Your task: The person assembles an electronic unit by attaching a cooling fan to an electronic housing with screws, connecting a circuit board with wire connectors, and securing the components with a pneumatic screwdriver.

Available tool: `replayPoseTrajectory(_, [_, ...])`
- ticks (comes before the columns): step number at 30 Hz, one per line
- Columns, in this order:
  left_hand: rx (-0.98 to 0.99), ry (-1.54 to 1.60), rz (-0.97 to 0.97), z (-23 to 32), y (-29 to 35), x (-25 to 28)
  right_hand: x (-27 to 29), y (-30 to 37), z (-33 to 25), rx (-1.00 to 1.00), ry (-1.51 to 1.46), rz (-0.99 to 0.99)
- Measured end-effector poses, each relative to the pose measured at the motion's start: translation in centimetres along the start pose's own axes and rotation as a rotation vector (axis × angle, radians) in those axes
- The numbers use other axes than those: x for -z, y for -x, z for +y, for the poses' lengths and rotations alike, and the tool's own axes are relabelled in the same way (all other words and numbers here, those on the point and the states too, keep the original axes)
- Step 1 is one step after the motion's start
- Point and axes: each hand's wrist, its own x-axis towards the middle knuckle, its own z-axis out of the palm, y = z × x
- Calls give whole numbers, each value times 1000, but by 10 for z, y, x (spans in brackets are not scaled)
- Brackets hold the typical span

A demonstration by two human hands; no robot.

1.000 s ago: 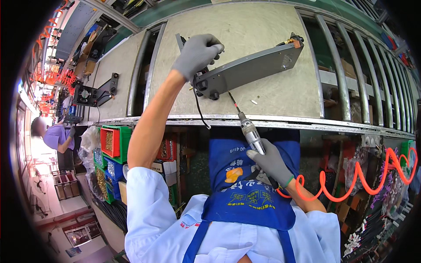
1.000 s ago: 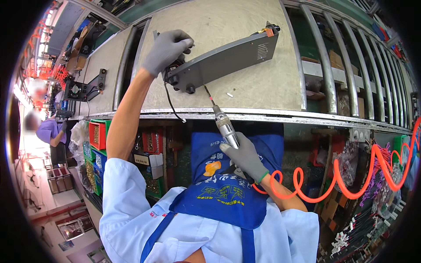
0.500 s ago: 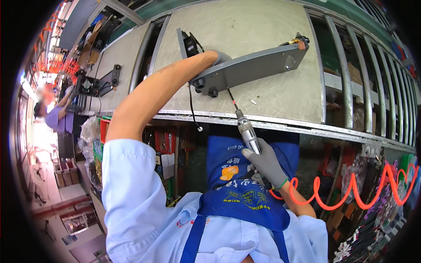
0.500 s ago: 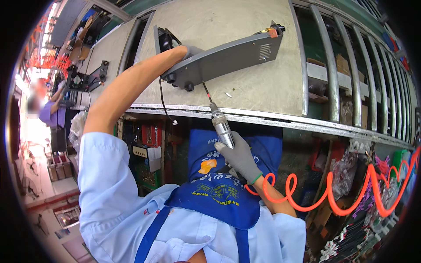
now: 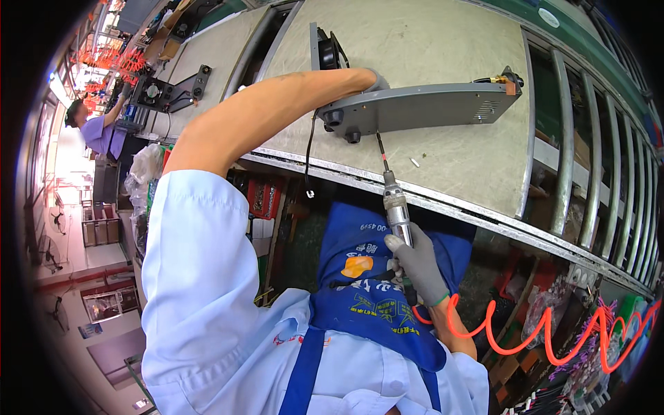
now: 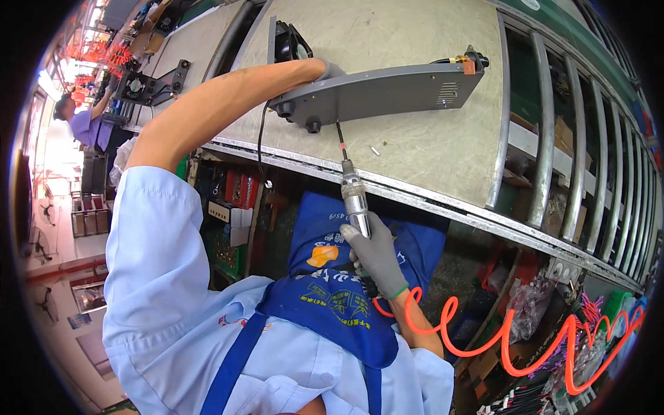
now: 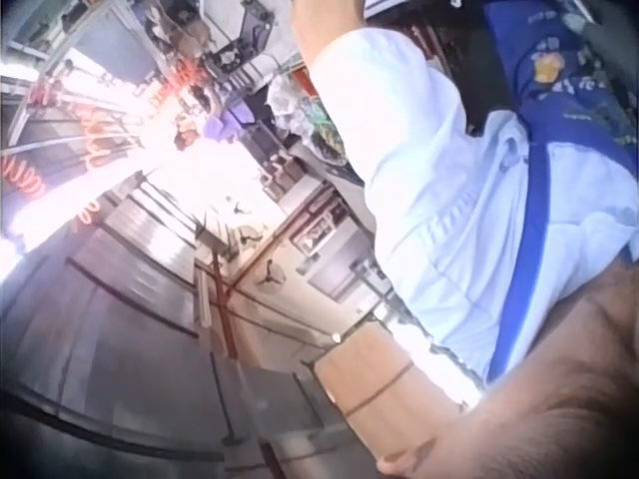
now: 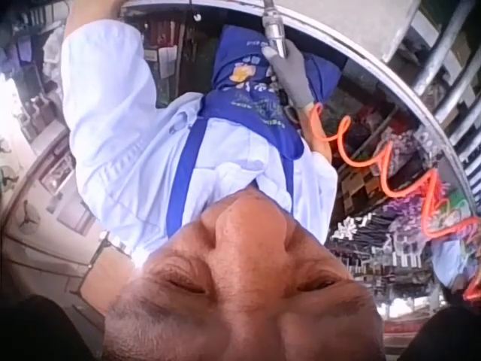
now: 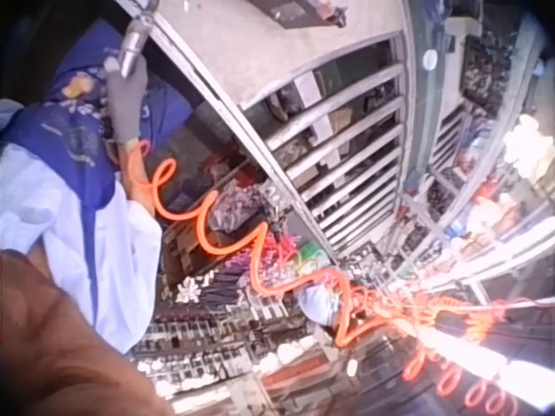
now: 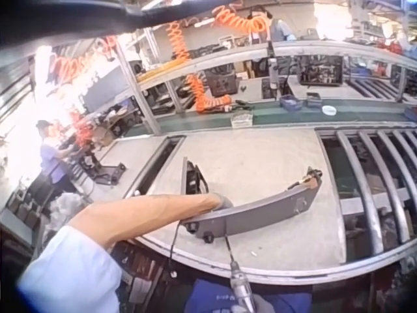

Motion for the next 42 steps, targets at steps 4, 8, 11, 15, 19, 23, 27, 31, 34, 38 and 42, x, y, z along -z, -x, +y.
replayPoseTrajectory(4, [-9,-62,4,2,-3,4,-5,-1,0,-13,-60,2])
replayPoseTrajectory(8, [-27,-128,12,1,-4,6,-12,-1,0,15,-25,18])
replayPoseTrajectory(11, [-46,-179,25,1,-5,6,-17,-1,3,40,-39,46])
replayPoseTrajectory(15, [-76,-258,46,0,-9,9,-21,-2,8,81,-22,70])
replayPoseTrajectory(19, [-119,-355,73,9,-16,11,-20,0,11,105,16,67])
replayPoseTrajectory(23, [-210,-231,799,79,68,28,-2,27,12,99,82,115])
replayPoseTrajectory(27, [-590,104,1017,142,156,-31,28,53,32,188,138,242])
replayPoseTrajectory(31, [-401,-127,787,118,128,-127,38,69,28,138,103,360])
replayPoseTrajectory(34, [-392,-102,896,101,79,-168,38,73,21,129,131,425])
replayPoseTrajectory(38, [-360,-104,967,110,68,-177,34,81,17,107,143,470])
replayPoseTrajectory(42, [-372,148,1039,114,88,-169,25,83,16,100,160,456])
